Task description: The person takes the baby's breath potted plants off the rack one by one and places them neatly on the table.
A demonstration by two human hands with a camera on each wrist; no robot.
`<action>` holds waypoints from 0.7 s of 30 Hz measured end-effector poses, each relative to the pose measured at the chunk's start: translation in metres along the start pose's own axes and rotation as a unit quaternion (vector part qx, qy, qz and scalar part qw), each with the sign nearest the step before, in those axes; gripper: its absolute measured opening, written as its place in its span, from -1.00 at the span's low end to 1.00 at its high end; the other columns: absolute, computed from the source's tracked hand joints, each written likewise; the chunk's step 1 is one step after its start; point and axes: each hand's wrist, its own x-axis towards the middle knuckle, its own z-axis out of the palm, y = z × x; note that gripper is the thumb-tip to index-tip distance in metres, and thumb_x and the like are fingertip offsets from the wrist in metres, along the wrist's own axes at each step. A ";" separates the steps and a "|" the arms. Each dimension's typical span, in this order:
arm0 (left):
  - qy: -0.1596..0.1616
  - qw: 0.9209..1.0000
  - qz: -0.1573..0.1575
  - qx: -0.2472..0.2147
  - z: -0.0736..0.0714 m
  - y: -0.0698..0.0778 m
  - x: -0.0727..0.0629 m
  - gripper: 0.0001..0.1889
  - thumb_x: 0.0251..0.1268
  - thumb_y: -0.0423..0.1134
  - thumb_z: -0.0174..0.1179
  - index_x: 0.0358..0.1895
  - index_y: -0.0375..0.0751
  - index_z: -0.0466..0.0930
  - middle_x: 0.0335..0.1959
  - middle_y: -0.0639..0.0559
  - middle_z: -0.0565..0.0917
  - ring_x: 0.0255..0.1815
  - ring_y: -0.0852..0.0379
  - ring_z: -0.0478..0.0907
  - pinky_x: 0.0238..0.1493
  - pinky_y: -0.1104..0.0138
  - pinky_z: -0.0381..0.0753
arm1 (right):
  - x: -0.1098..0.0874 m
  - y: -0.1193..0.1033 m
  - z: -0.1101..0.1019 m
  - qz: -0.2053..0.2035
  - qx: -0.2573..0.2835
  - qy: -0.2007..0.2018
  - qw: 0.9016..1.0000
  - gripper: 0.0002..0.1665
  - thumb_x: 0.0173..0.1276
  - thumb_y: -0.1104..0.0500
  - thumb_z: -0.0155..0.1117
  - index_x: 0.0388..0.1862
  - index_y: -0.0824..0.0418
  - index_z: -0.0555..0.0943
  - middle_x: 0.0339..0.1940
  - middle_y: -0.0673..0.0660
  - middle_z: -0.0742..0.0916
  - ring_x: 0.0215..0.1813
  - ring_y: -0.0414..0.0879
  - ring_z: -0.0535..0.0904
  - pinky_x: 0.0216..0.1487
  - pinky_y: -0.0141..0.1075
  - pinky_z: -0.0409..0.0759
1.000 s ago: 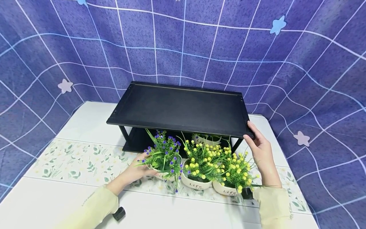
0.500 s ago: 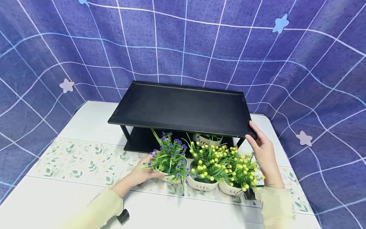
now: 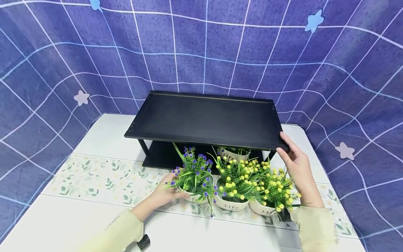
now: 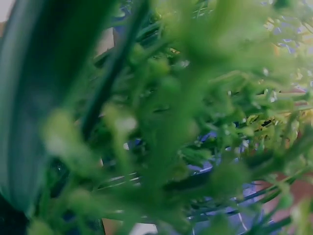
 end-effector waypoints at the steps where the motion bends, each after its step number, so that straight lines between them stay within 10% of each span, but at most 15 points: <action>1: -0.002 1.000 0.001 -0.003 0.002 0.000 0.000 -0.07 -0.16 -0.14 0.56 0.38 -0.24 0.32 0.29 -0.16 0.52 0.28 -0.14 0.48 0.31 -0.02 0.44 | 0.000 0.000 -0.001 -0.004 0.002 0.001 1.000 -0.39 0.46 0.26 0.11 0.47 0.12 0.32 0.33 -0.32 0.49 0.00 -0.68 0.46 0.02 -0.81 0.36; 11: -0.037 0.999 0.016 -0.004 0.006 0.000 0.000 -0.03 -0.03 -0.14 0.50 0.47 -0.27 0.16 0.43 -0.27 0.32 0.38 -0.26 0.34 0.34 -0.14 0.36 | 0.006 -0.003 -0.008 -0.024 0.002 -0.010 1.000 -0.41 0.45 0.30 0.11 0.45 0.19 0.33 0.26 -0.49 0.44 -0.02 -0.68 0.46 -0.01 -0.82 0.35; 21: -0.198 0.978 0.027 -0.057 -0.032 -0.005 0.018 0.00 0.13 -0.30 0.39 0.52 -0.34 -0.12 0.55 -0.29 -0.01 0.56 -0.26 -0.02 0.47 0.04 0.21 | 0.006 -0.002 -0.008 -0.023 0.006 -0.017 1.000 -0.40 0.44 0.31 0.11 0.45 0.17 0.33 0.27 -0.49 0.43 -0.07 -0.65 0.46 -0.01 -0.82 0.36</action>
